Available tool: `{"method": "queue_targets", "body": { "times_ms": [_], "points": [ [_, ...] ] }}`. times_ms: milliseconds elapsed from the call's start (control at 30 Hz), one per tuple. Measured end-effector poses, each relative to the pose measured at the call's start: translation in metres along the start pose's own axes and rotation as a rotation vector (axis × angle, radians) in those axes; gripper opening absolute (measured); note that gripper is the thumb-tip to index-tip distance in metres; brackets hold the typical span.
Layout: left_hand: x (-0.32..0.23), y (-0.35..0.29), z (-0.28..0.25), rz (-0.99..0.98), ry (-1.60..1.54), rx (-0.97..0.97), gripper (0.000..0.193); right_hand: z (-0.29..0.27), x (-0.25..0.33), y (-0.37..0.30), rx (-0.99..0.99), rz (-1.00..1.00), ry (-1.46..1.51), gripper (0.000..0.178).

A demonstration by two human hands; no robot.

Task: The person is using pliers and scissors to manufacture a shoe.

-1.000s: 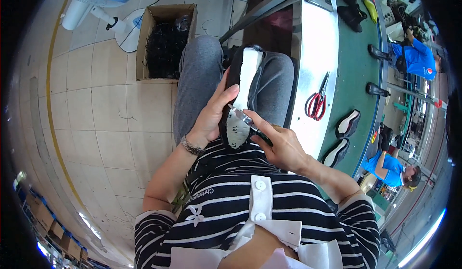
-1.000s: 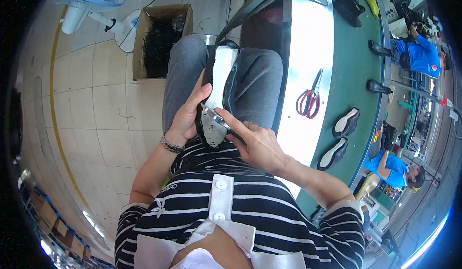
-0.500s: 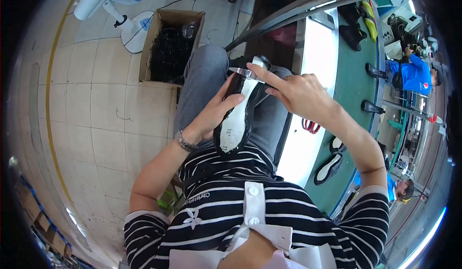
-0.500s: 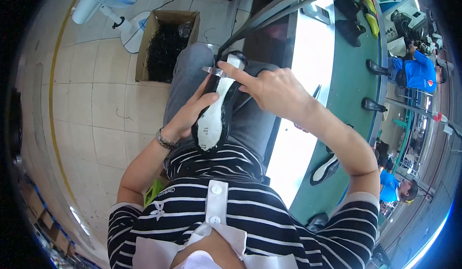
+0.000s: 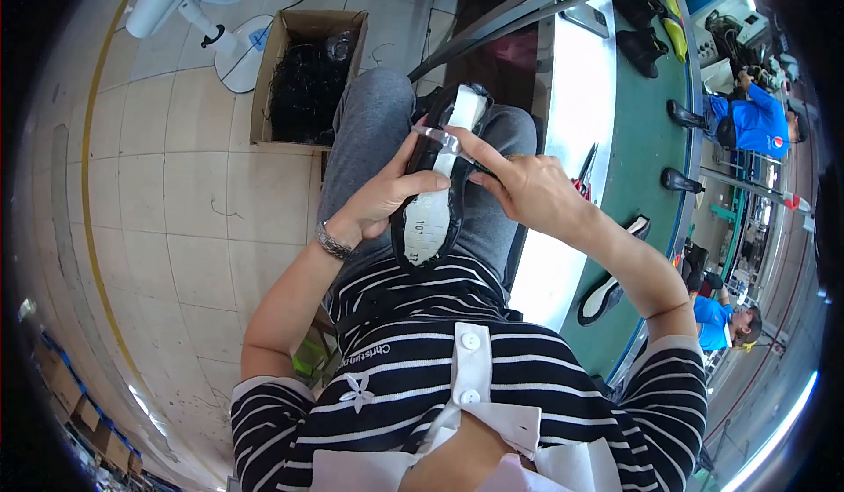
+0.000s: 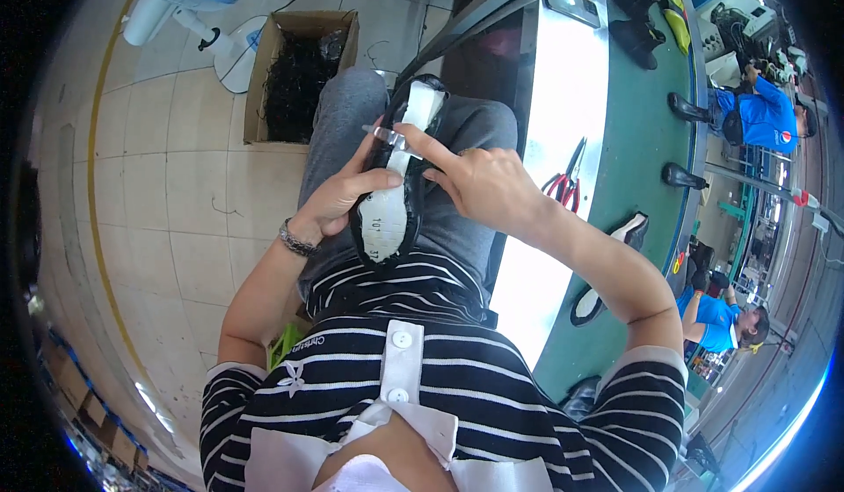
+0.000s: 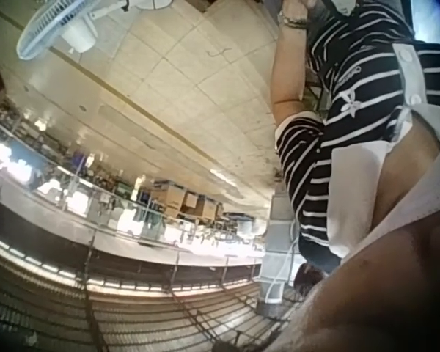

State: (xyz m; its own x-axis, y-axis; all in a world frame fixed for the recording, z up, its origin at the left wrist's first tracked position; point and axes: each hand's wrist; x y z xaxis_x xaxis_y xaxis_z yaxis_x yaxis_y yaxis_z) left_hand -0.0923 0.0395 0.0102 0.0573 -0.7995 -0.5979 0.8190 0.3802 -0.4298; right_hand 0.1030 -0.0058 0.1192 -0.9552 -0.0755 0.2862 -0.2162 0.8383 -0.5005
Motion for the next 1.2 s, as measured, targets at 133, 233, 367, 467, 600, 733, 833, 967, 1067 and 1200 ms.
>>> {"method": "queue_targets", "body": {
  "times_ms": [133, 233, 367, 467, 600, 733, 833, 967, 1067, 1200],
  "points": [
    [0.0, -0.005, -0.003, 0.037, 0.038, 0.022, 0.103, -0.011, 0.011, -0.006, 0.045, -0.07, -0.063, 0.064],
    [0.003, -0.004, -0.005, 0.057, 0.063, 0.058, 0.105, 0.004, 0.018, -0.011, 0.054, 0.004, 0.01, 0.063],
    [0.033, -0.005, -0.006, 0.182, -0.015, 0.07, 0.09, -0.018, 0.025, -0.018, 0.246, 0.111, -0.08, 0.062],
    [0.051, -0.013, -0.004, 0.188, -0.251, 0.055, 0.073, -0.014, 0.022, -0.041, 0.151, -0.089, 0.067, 0.067],
    [0.058, -0.015, 0.011, 0.124, -0.381, 0.068, 0.064, 0.006, 0.035, -0.051, -0.113, -0.23, -0.326, 0.082],
    [0.057, -0.019, 0.014, 0.19, -0.417, -0.024, 0.067, 0.018, 0.027, -0.048, -0.012, -0.201, -0.286, 0.083],
    [0.055, -0.022, 0.013, 0.251, -0.291, 0.025, 0.071, 0.028, 0.013, -0.044, -0.037, -0.215, -0.148, 0.077],
    [0.052, -0.022, 0.021, 0.254, -0.268, -0.069, 0.073, 0.024, 0.007, -0.042, -0.09, -0.27, -0.098, 0.067],
    [0.056, -0.022, 0.02, 0.291, -0.159, -0.16, 0.073, -0.013, 0.017, -0.041, 0.229, -0.131, 0.129, 0.064],
    [0.063, -0.021, 0.013, 0.319, -0.103, -0.155, 0.077, -0.025, 0.039, -0.037, -0.151, -0.233, 0.098, 0.062]
  ]
}}
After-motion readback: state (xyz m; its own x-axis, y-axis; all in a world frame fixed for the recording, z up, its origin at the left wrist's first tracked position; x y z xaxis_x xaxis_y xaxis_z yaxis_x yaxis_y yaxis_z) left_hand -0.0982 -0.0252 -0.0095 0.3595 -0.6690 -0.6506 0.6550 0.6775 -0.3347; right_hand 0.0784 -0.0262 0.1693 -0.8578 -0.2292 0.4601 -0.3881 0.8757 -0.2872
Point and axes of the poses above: each hand's wrist, its own y-axis towards the middle knuckle, its own z-axis out of the palm, x = y × z, and after that the axes turned 3 degrees about y, right-handed
